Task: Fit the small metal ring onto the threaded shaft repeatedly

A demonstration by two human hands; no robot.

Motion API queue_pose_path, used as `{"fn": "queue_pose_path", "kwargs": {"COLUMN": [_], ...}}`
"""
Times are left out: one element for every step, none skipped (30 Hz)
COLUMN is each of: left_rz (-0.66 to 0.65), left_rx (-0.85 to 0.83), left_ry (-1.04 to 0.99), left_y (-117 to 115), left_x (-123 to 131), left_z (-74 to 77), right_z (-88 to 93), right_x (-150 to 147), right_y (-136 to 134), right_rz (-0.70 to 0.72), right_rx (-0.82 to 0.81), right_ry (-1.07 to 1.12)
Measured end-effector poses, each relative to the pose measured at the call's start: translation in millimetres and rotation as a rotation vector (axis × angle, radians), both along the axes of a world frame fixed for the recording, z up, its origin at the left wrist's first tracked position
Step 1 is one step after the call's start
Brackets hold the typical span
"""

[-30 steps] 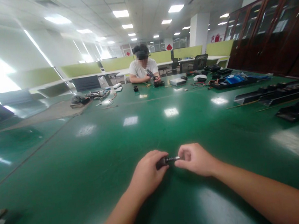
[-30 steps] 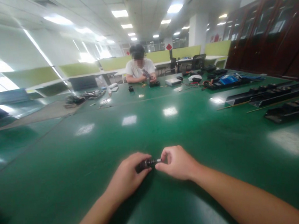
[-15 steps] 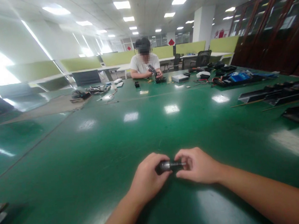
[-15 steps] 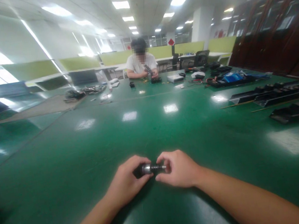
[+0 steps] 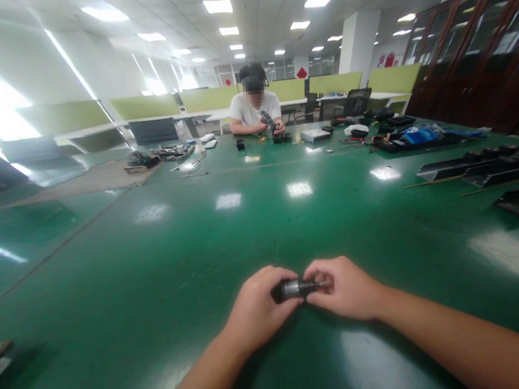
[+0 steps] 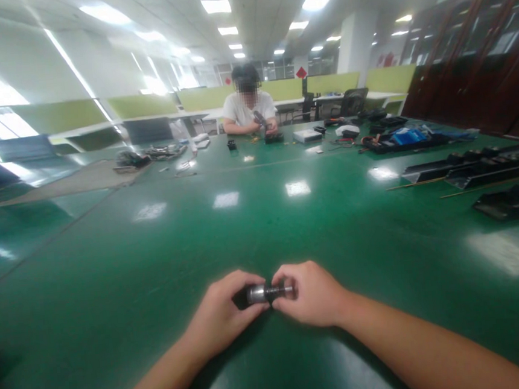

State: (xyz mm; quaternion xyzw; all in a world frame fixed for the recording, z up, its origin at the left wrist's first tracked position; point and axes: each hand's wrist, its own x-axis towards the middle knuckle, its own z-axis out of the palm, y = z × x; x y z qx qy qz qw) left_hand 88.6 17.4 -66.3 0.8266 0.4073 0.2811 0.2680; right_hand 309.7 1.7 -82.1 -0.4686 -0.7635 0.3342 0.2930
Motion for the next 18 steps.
{"fn": "queue_pose_path", "kwargs": {"left_rz": [0.001, 0.003, 0.006, 0.007, 0.007, 0.006, 0.006, 0.004, 0.002, 0.0, -0.002, -0.003, -0.002, 0.002, 0.007, 0.012, 0.02, 0.028], "left_rx": [-0.001, -0.001, 0.0, 0.001, 0.003, 0.004, 0.005, 0.007, 0.009, 0.01, 0.011, 0.012, 0.014, 0.016, 0.017, 0.016, 0.009, -0.007], "left_ry": [-0.002, -0.002, -0.001, 0.002, 0.007, 0.012, 0.015, 0.017, 0.016, 0.014, 0.011, 0.006, 0.003, 0.0, 0.0, 0.001, 0.001, 0.0], "left_y": [0.0, 0.0, 0.1, 0.1, 0.2, 0.2, 0.2, 0.2, 0.0, -0.2, -0.4, -0.6, -0.7, -0.8, -0.8, -0.6, -0.4, -0.1], "left_x": [0.1, 0.2, 0.3, 0.3, 0.3, 0.3, 0.3, 0.2, 0.1, -0.1, -0.2, -0.3, -0.3, -0.3, -0.2, -0.1, 0.0, 0.1], "left_z": [0.2, 0.4, 0.6, 0.6, 0.5, 0.4, 0.1, -0.1, -0.4, -0.5, -0.6, -0.5, -0.3, 0.0, 0.4, 0.7, 1.1, 1.3], "right_z": [0.3, 0.7, 1.1, 1.5, 1.8, 2.1, 2.4, 2.5, 2.5, 2.4, 2.3, 2.2, 2.2, 2.2, 2.2, 2.4, 2.5, 2.8], "right_x": [-0.4, -0.8, -1.1, -1.2, -1.2, -1.2, -1.1, -1.1, -1.1, -1.1, -1.2, -1.4, -1.5, -1.6, -1.7, -1.7, -1.6, -1.5], "right_y": [-0.4, -0.7, -1.0, -1.2, -1.3, -1.3, -1.3, -1.2, -1.0, -0.8, -0.6, -0.4, -0.2, 0.0, 0.2, 0.4, 0.6, 0.7], "right_rz": [0.005, 0.011, 0.016, 0.02, 0.019, 0.014, 0.007, -0.001, -0.01, -0.017, -0.022, -0.024, -0.026, -0.028, -0.031, -0.033, -0.034, -0.033], "right_rx": [-0.004, -0.006, -0.005, 0.0, 0.01, 0.022, 0.031, 0.034, 0.031, 0.025, 0.018, 0.014, 0.017, 0.026, 0.037, 0.049, 0.056, 0.058], "right_ry": [0.0, 0.001, -0.002, -0.008, -0.019, -0.033, -0.045, -0.054, -0.056, -0.053, -0.046, -0.04, -0.036, -0.035, -0.037, -0.038, -0.039, -0.038]}}
